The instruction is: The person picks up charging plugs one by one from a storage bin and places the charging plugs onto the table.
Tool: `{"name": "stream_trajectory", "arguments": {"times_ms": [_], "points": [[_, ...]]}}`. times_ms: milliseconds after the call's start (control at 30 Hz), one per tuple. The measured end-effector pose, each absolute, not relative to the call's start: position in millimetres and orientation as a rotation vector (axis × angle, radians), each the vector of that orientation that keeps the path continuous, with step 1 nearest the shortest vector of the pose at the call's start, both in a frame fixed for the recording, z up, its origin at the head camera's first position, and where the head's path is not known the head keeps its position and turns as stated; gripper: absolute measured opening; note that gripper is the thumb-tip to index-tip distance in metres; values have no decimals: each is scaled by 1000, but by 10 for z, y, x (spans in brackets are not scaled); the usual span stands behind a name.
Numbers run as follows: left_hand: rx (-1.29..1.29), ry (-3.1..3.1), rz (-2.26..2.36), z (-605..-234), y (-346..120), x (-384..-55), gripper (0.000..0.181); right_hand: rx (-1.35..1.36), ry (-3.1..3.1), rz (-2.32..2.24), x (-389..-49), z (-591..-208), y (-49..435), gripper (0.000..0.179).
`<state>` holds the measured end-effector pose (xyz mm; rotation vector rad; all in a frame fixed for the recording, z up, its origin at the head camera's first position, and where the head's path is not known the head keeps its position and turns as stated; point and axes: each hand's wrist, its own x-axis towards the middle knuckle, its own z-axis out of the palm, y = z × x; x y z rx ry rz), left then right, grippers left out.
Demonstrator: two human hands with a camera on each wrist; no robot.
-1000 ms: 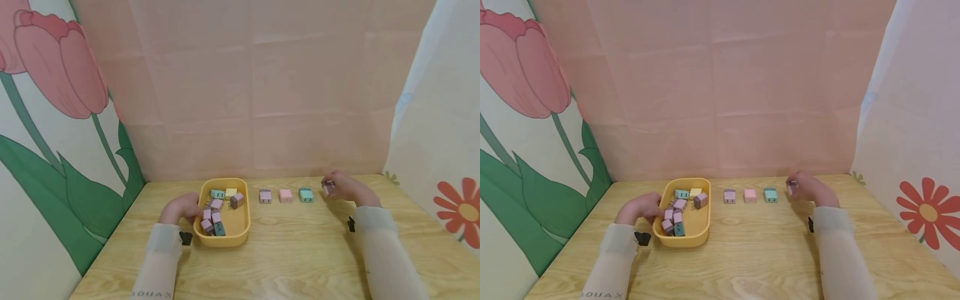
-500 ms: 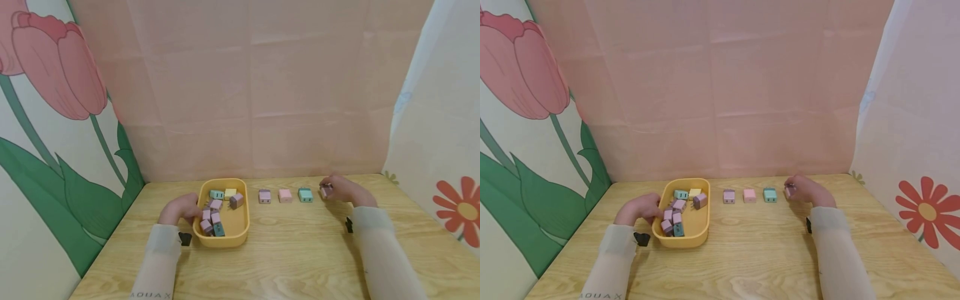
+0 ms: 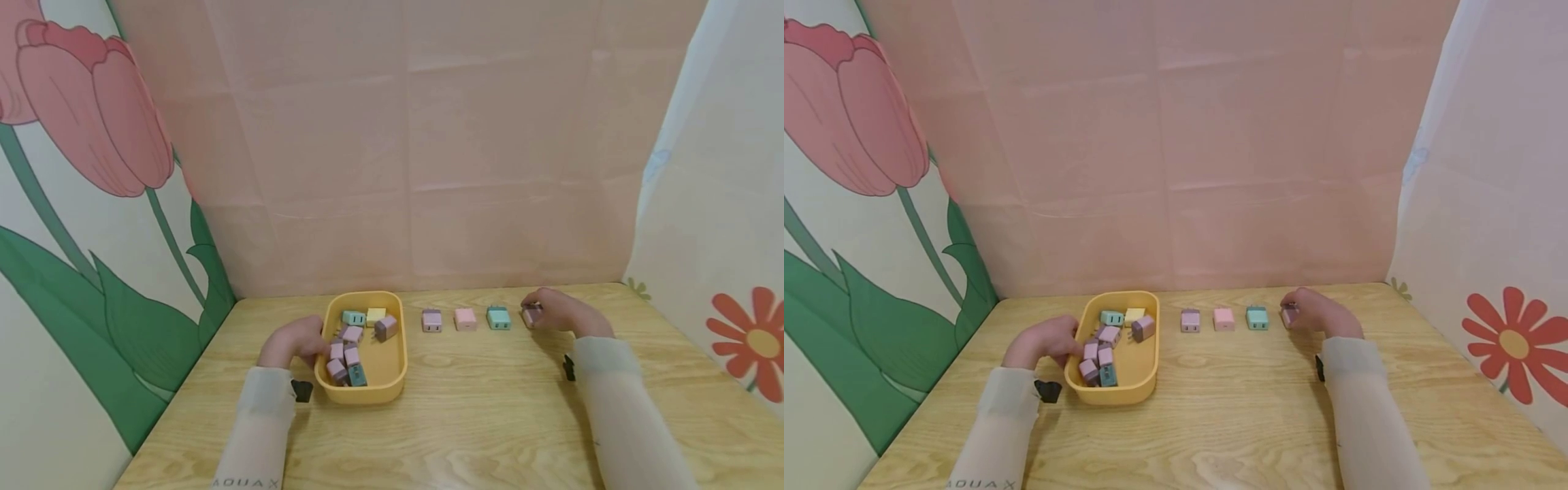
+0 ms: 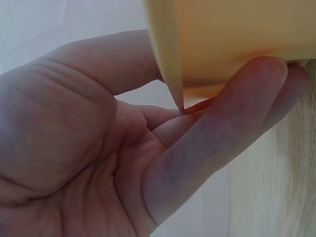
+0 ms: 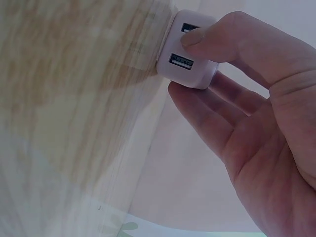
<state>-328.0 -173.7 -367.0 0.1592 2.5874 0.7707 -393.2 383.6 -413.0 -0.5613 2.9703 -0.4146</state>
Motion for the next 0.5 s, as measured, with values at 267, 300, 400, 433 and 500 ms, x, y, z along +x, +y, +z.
{"name": "stream_trajectory", "arguments": {"times_ms": [267, 300, 400, 433, 500], "points": [[130, 2581, 782, -3662, -1738, -3272, 32, -525, 2959, -427, -3934, -4138, 3812, 48], [128, 2582, 780, -3660, -1737, -3270, 32, -524, 2960, -426, -3935, -4141, 3811, 49], [127, 2589, 771, -3655, -1730, -3263, 32, -532, 2963, -426, -3926, -4140, 3804, 48], [127, 2591, 768, -3651, -1727, -3259, 32, -536, 2965, -423, -3922, -4139, 3802, 48], [128, 2592, 768, -3648, -1723, -3256, 32, -536, 2965, -421, -3912, -4134, 3799, 48]]}}
